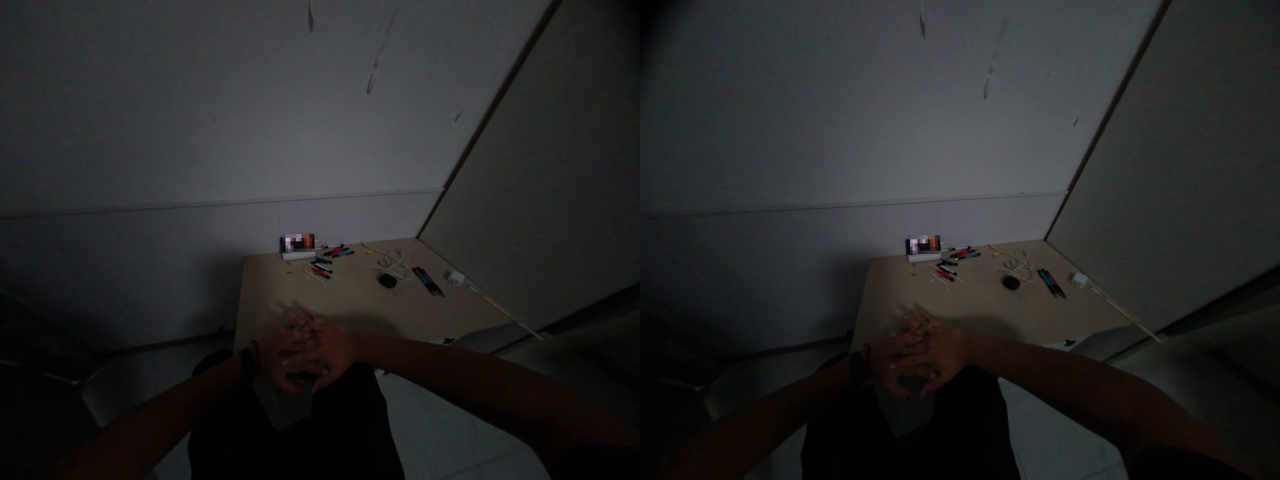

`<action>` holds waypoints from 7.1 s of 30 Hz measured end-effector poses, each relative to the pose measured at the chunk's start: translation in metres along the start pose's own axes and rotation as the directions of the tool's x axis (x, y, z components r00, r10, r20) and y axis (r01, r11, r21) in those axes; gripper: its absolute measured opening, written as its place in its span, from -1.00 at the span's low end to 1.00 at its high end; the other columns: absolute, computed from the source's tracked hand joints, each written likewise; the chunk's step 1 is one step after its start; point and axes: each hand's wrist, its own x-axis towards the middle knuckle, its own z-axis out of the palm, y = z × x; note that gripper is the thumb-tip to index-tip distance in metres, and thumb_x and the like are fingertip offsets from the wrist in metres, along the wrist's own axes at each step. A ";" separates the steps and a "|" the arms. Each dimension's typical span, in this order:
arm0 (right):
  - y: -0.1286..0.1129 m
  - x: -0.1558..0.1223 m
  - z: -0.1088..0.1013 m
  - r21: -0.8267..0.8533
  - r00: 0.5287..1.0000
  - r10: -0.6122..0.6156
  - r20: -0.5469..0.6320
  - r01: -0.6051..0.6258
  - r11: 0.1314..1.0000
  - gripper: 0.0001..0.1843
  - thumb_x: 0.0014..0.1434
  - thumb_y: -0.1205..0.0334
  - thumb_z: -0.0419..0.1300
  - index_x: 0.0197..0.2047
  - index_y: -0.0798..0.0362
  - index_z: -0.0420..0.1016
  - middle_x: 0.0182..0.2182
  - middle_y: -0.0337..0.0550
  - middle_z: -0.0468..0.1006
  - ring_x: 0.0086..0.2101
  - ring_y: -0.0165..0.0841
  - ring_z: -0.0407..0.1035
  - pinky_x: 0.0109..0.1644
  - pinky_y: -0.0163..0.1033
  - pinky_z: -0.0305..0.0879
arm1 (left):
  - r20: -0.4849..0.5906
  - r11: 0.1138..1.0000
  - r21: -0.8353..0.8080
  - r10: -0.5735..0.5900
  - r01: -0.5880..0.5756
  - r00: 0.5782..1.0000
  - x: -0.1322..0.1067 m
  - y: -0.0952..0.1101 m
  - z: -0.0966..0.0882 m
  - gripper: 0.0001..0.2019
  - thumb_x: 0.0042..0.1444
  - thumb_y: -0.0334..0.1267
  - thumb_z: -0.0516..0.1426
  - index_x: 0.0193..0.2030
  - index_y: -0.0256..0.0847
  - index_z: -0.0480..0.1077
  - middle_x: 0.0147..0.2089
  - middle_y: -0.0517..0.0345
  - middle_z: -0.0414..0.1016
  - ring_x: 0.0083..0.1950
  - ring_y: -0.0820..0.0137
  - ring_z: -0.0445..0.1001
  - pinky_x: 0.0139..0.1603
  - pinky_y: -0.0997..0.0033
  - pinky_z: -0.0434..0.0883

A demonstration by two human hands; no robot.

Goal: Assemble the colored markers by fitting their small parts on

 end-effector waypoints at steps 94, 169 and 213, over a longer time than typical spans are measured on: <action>0.187 0.016 0.011 0.677 0.313 0.753 -0.579 -0.330 0.658 -0.65 0.14 -0.12 0.34 -0.34 0.03 0.62 -0.40 -0.14 0.61 -0.38 -0.31 0.43 -0.29 -0.24 0.34 | -0.534 0.706 -0.614 -0.701 0.353 0.473 0.080 -0.129 0.008 -0.75 0.30 -0.21 0.16 0.02 -0.14 0.60 0.03 -0.05 0.64 0.02 0.27 0.61 -0.03 0.30 0.55; 0.191 0.021 0.027 0.093 0.689 0.520 -0.505 -0.555 0.827 -0.80 0.29 0.38 0.16 -0.25 -0.04 0.59 -0.22 -0.06 0.62 -0.12 -0.12 0.51 -0.02 -0.06 0.44 | -0.423 0.446 -0.782 -0.893 0.436 0.155 0.085 -0.119 0.007 -0.62 0.19 -0.16 0.15 0.10 -0.16 0.58 -0.17 0.00 0.64 -0.22 0.26 0.57 -0.13 0.27 0.53; 0.180 0.024 0.020 0.754 0.418 0.806 -0.419 -0.335 0.565 -0.62 0.05 -0.12 0.38 -0.44 0.01 0.47 -0.58 -0.31 0.47 -0.53 -0.38 0.33 -0.41 -0.28 0.23 | -0.348 0.498 -0.647 -0.867 0.578 0.357 0.092 -0.119 0.014 -0.74 0.29 -0.12 0.09 -0.26 -0.21 0.52 -0.32 0.13 0.60 -0.30 0.36 0.49 -0.24 0.38 0.35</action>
